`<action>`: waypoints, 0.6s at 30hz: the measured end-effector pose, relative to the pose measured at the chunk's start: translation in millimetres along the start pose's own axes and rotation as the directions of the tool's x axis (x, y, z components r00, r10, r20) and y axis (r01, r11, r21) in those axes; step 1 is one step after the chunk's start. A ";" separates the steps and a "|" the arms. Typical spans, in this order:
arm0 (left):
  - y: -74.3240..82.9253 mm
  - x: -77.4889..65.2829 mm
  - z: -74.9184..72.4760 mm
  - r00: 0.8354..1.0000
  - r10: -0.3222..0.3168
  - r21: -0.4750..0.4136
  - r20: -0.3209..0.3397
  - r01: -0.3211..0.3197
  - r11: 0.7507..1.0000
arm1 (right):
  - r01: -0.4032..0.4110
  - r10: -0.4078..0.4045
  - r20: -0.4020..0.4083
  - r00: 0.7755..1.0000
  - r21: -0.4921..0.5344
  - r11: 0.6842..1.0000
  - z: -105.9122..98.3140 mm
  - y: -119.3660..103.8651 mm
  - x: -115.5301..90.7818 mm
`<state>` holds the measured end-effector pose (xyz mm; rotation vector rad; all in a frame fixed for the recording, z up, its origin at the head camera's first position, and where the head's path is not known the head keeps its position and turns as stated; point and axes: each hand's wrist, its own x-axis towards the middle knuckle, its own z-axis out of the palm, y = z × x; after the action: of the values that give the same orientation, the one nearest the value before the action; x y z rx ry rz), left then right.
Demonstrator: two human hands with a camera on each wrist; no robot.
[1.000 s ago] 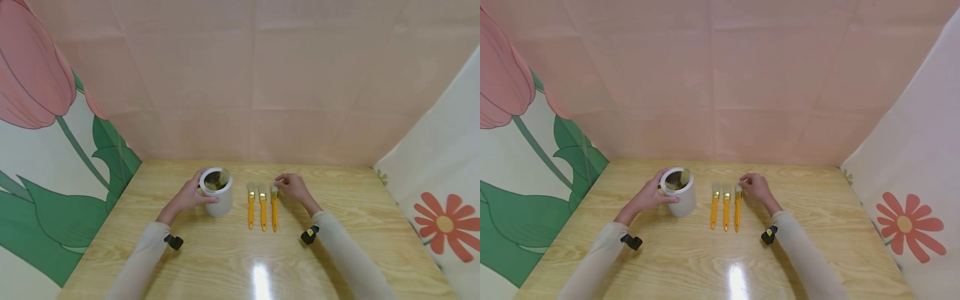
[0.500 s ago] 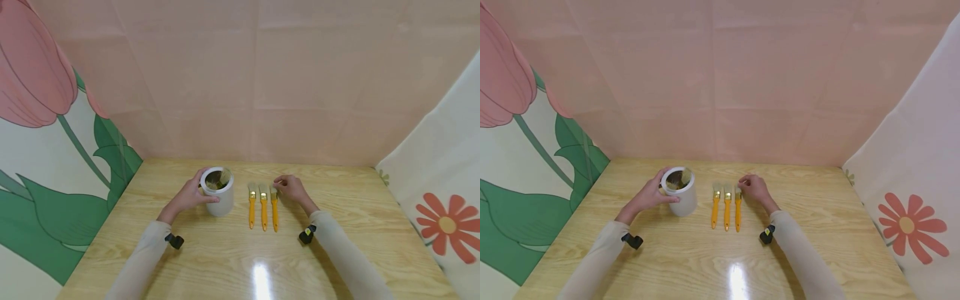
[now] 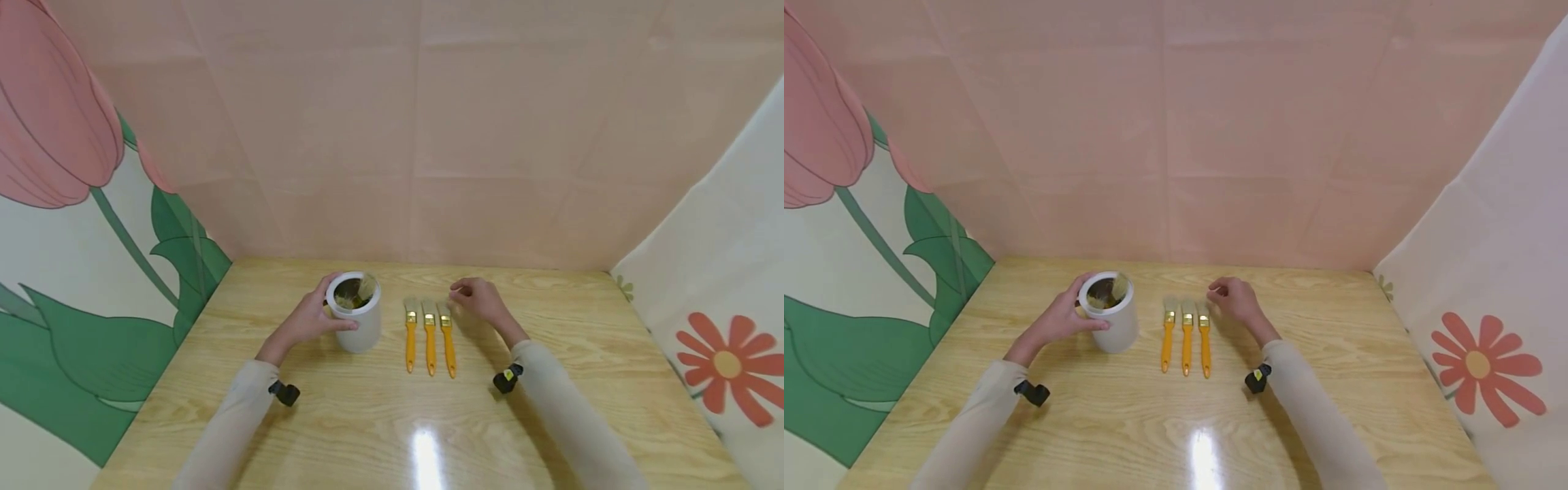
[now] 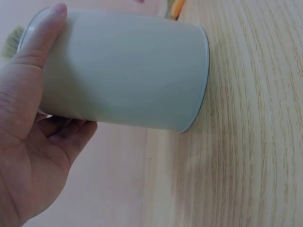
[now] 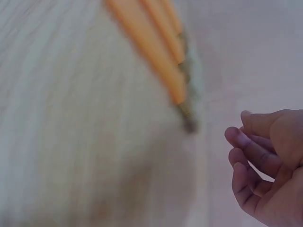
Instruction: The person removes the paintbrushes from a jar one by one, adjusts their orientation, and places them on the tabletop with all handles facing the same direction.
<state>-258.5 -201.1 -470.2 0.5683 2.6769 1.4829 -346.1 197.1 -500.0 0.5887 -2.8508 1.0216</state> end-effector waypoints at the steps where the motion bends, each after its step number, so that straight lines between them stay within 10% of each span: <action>1: -0.1 0.1 0.1 1.000 -0.002 0.002 -0.001 0.002 1.000 | 0.019 -0.019 -0.005 1.000 -0.007 1.000 -3.5 -4.5 -0.4; 18: -0.5 0.9 0.7 1.000 0.015 0.011 0.008 -0.015 1.000 | 0.217 -0.208 -0.073 0.975 0.134 0.967 -24.0 -112.5 -14.1</action>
<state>-259.3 -200.5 -470.9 0.5942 2.6823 1.4676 -293.0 137.1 -416.2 0.8407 -2.6099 1.1869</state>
